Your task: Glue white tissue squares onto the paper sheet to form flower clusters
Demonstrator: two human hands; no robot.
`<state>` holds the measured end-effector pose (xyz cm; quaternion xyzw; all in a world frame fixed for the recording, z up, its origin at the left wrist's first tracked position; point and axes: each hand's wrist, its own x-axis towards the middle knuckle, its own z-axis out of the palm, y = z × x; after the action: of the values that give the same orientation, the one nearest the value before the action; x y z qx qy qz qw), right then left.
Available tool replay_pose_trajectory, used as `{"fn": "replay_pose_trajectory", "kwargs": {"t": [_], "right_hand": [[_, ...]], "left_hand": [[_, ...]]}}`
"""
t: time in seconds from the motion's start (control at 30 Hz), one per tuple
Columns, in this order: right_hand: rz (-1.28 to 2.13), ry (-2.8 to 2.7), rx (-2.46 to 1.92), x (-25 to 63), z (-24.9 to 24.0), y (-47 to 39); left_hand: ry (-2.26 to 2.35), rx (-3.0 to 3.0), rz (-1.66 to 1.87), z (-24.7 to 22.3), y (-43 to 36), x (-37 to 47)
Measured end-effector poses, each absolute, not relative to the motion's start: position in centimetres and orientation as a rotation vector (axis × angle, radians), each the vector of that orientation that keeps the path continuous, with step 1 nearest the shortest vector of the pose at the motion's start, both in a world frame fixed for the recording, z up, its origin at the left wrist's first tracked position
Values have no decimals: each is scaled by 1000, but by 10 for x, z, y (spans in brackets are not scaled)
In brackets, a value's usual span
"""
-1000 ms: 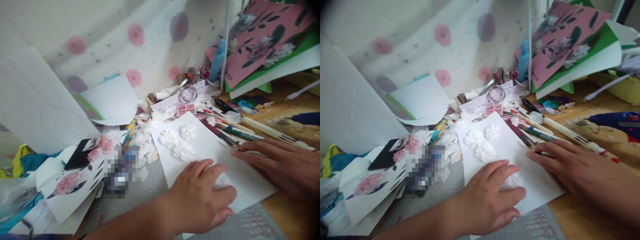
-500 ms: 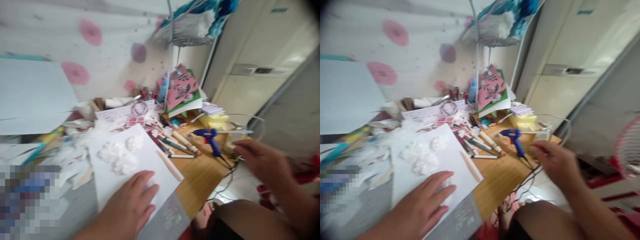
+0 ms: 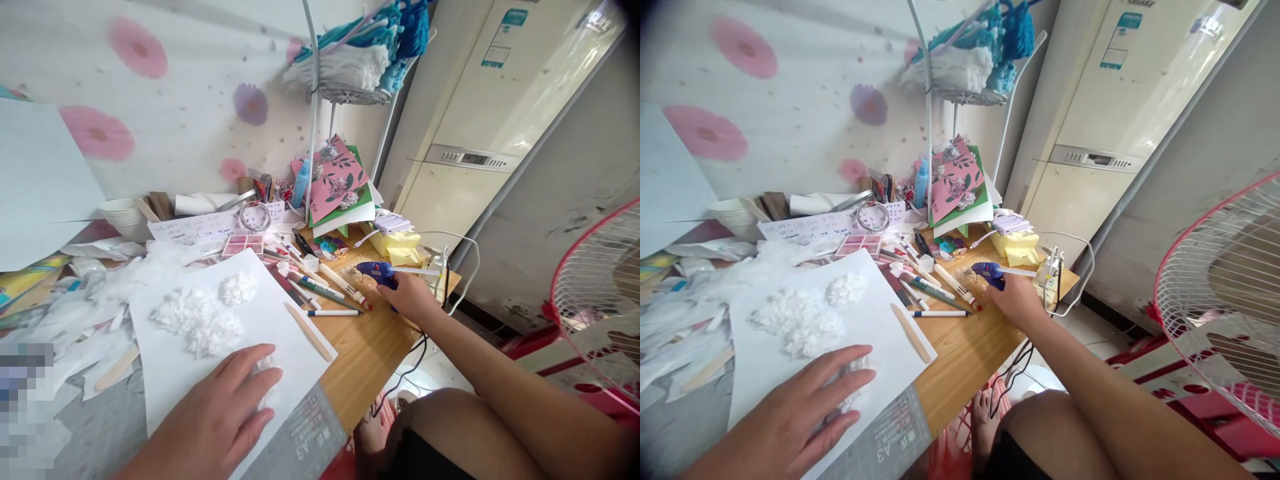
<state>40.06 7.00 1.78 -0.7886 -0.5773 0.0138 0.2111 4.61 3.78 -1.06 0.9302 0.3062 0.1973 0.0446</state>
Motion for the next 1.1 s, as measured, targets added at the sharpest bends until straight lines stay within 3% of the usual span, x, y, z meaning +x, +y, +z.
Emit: {"fn": "replay_pose_trajectory", "kwargs": {"t": [0.23,0.33,0.47,1.1], "right_hand": [[457,-1653,-2001,362,25,22],[868,-1928,-1651,332,32,-4],[1050,-2300,-1416,308,41,-12],[1004,-2433,-1421,308,27,0]], "left_hand": [[1000,2648,536,-9,34,46],[996,2613,533,-9,36,46],[989,2568,552,-9,37,46],[857,2672,444,5,29,51]]}}
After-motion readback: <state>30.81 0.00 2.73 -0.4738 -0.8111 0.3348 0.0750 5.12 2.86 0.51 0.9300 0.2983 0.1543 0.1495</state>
